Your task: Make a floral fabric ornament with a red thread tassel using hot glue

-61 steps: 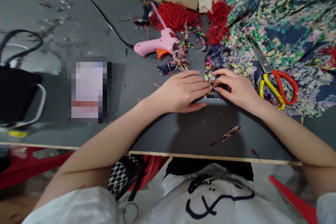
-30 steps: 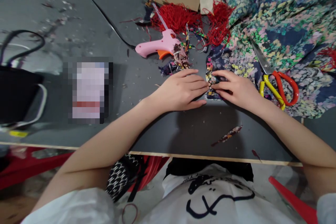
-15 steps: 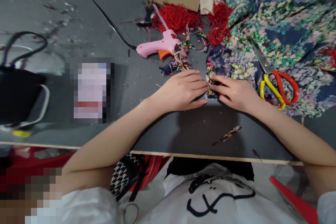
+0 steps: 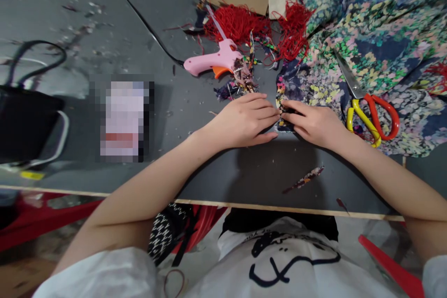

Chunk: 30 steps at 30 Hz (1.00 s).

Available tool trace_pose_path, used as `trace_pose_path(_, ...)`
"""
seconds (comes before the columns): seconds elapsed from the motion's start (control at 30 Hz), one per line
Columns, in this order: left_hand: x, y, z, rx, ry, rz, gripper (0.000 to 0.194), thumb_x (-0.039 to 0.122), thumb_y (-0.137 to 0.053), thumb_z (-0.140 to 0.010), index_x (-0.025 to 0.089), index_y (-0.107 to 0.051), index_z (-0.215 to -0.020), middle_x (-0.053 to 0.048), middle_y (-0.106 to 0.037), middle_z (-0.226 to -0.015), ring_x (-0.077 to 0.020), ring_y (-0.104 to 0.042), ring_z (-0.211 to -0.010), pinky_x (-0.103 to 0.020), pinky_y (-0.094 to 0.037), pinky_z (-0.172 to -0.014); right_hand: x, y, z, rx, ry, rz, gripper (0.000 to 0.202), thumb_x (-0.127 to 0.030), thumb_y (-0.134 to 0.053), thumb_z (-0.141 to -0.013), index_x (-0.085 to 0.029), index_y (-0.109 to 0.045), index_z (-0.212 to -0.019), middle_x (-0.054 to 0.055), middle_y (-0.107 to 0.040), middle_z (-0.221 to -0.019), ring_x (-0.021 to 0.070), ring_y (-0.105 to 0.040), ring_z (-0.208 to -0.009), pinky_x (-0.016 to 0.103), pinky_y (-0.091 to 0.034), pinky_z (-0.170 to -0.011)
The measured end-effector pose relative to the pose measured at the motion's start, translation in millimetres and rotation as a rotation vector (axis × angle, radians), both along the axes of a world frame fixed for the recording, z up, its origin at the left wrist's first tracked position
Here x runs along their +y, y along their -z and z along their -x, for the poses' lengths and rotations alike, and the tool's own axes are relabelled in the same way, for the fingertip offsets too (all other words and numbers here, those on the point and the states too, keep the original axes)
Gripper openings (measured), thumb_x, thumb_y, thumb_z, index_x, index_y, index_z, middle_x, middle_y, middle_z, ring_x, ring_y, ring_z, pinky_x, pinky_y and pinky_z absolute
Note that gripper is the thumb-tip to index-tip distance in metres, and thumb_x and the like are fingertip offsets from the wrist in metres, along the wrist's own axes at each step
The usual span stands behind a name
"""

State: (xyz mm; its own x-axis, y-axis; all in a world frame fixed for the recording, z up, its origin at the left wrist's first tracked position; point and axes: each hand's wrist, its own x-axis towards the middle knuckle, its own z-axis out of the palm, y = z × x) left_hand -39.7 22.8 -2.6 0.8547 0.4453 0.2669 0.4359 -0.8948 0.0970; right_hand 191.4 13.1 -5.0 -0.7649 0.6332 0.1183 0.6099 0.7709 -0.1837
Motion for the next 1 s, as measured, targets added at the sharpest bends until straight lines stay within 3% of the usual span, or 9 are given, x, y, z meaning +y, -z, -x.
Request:
trace_pose_path(0.13, 0.0, 1.5, 0.1, -0.014, -0.006, 0.015, 0.033, 0.038, -0.050, -0.091, 0.016, -0.069, -0.107, -0.006, -0.073, -0.106, -0.0200, -0.066, -0.099, -0.039, -0.049, -0.102, 3.8, 0.5, -2.1, 0.112, 0.015, 0.095, 0.031, -0.016, -0.039, -0.090, -0.015, -0.069, -0.098, 0.012, -0.062, -0.128, 0.0222, -0.066, -0.103, 0.033, -0.053, -0.078)
trace_pose_path(0.3, -1.3, 4.8, -1.7, -0.057, -0.086, 0.031, 0.030, 0.035, -0.050, -0.091, 0.019, -0.070, -0.107, -0.006, -0.074, -0.102, -0.0196, -0.066, -0.098, -0.041, -0.049, -0.101, 5.1, 2.6, -2.8, 0.188, 0.045, 0.129, 0.032, -0.014, -0.039, -0.088, -0.014, -0.069, -0.102, 0.013, -0.064, -0.123, 0.0235, -0.065, -0.105, 0.036, -0.052, -0.085)
trace_pose_path(0.7, -2.1, 8.4, -3.8, -0.055, -0.042, -0.048, 0.031, 0.033, -0.049, -0.092, 0.014, -0.069, -0.107, -0.007, -0.074, -0.103, -0.0189, -0.066, -0.100, -0.037, -0.049, -0.101, 2.3, 0.6, -0.5, 0.037, 0.007, 0.005, 0.035, -0.015, -0.040, -0.090, -0.014, -0.065, -0.114, 0.013, -0.062, -0.127, 0.0212, -0.067, -0.096, 0.030, -0.053, -0.069)
trace_pose_path(0.87, -3.1, 6.6, -5.1, -0.049, -0.036, -0.107, 0.031, 0.033, -0.050, -0.091, 0.013, -0.070, -0.104, -0.006, -0.074, -0.102, -0.0192, -0.067, -0.097, -0.037, -0.052, -0.098, 1.5, -1.2, 0.4, 0.023, -0.021, -0.023, 0.033, -0.016, -0.040, -0.090, -0.015, -0.066, -0.110, 0.012, -0.061, -0.129, 0.0196, -0.066, -0.099, 0.028, -0.052, -0.068)
trace_pose_path(1.0, -3.6, 5.8, -5.2, -0.040, -0.059, -0.041, 0.031, 0.033, -0.051, -0.091, 0.015, -0.069, -0.107, -0.007, -0.074, -0.103, -0.0193, -0.067, -0.099, -0.037, -0.051, -0.099, 1.1, -1.3, 0.8, 0.031, -0.012, -0.018, 0.032, -0.016, -0.040, -0.090, -0.014, -0.068, -0.104, 0.013, -0.062, -0.128, 0.0202, -0.067, -0.095, 0.029, -0.052, -0.066)
